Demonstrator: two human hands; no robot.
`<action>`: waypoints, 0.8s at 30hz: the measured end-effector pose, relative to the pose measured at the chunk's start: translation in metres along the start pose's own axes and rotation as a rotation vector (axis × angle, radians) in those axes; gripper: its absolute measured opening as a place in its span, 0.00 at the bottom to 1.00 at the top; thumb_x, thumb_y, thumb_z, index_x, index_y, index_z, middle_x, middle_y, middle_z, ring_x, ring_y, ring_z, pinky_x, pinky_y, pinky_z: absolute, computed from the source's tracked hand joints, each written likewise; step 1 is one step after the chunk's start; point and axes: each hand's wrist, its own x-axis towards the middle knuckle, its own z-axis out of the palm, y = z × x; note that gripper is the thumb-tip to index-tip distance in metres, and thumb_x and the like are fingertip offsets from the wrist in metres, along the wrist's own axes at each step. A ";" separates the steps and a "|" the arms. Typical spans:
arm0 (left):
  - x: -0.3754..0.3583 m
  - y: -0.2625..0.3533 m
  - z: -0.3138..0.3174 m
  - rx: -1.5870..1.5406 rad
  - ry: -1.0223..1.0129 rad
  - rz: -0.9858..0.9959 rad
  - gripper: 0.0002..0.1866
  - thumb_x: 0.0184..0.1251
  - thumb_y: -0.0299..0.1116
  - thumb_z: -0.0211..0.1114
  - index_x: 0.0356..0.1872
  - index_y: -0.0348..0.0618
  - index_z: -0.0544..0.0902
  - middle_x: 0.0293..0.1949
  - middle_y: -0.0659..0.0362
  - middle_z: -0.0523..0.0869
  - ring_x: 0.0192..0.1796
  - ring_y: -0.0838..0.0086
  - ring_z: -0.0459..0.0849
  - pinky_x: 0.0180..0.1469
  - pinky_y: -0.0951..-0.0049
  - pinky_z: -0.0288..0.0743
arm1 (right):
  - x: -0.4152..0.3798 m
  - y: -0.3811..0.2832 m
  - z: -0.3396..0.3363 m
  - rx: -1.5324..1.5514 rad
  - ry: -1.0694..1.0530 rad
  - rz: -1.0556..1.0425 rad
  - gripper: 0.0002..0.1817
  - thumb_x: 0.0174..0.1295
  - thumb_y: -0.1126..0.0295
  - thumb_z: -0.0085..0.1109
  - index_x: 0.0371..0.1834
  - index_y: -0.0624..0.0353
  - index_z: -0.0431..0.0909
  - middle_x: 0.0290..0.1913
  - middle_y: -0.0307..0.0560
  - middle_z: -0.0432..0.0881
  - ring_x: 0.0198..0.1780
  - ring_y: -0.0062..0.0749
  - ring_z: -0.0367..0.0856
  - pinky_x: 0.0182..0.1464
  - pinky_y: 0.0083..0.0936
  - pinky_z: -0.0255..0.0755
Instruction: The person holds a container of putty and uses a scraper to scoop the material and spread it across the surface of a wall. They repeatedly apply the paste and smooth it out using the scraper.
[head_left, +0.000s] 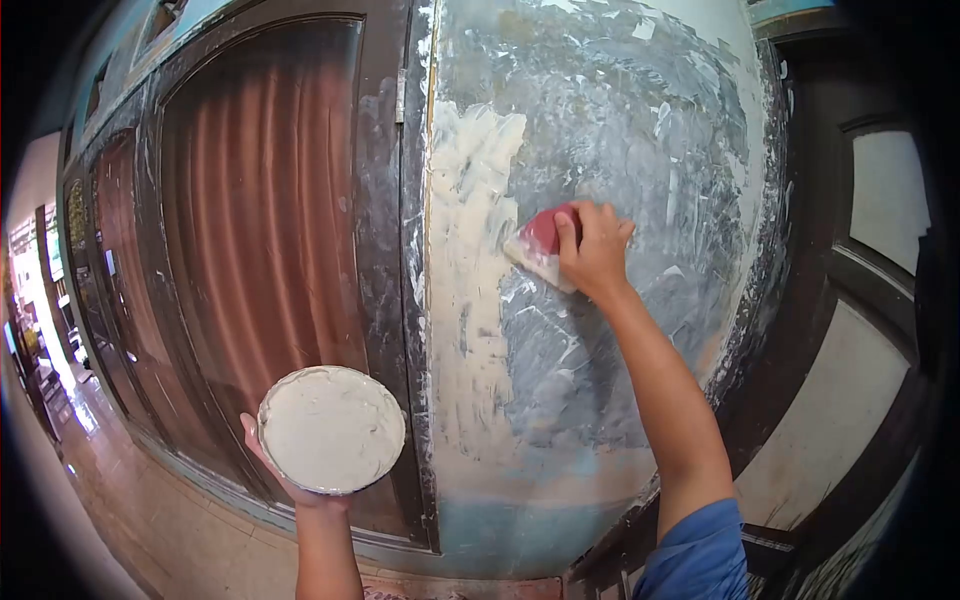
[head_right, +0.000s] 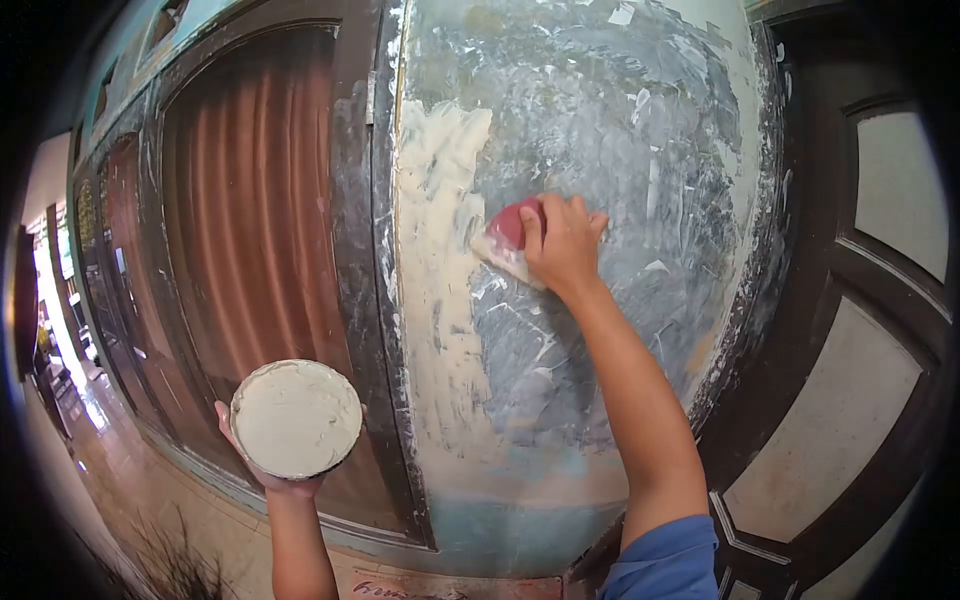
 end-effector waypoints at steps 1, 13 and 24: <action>-0.001 0.001 0.001 0.003 -0.004 -0.010 0.46 0.72 0.78 0.40 0.67 0.49 0.80 0.67 0.53 0.82 0.65 0.52 0.82 0.65 0.44 0.79 | -0.003 -0.001 -0.002 0.002 0.001 -0.002 0.13 0.72 0.56 0.59 0.43 0.53 0.83 0.39 0.43 0.86 0.46 0.43 0.77 0.52 0.48 0.56; 0.001 -0.002 0.001 0.018 -0.023 -0.019 0.48 0.71 0.79 0.39 0.68 0.46 0.79 0.67 0.52 0.82 0.65 0.51 0.82 0.64 0.44 0.80 | 0.035 0.006 -0.011 -0.051 -0.001 0.384 0.19 0.76 0.52 0.56 0.52 0.55 0.82 0.43 0.52 0.86 0.52 0.49 0.80 0.62 0.50 0.56; 0.010 -0.019 0.002 -0.030 -0.032 -0.051 0.49 0.68 0.82 0.42 0.71 0.52 0.76 0.72 0.53 0.76 0.68 0.44 0.78 0.65 0.28 0.75 | 0.040 -0.014 -0.073 0.488 -0.030 0.309 0.14 0.78 0.61 0.60 0.49 0.64 0.79 0.40 0.55 0.85 0.42 0.47 0.82 0.44 0.35 0.75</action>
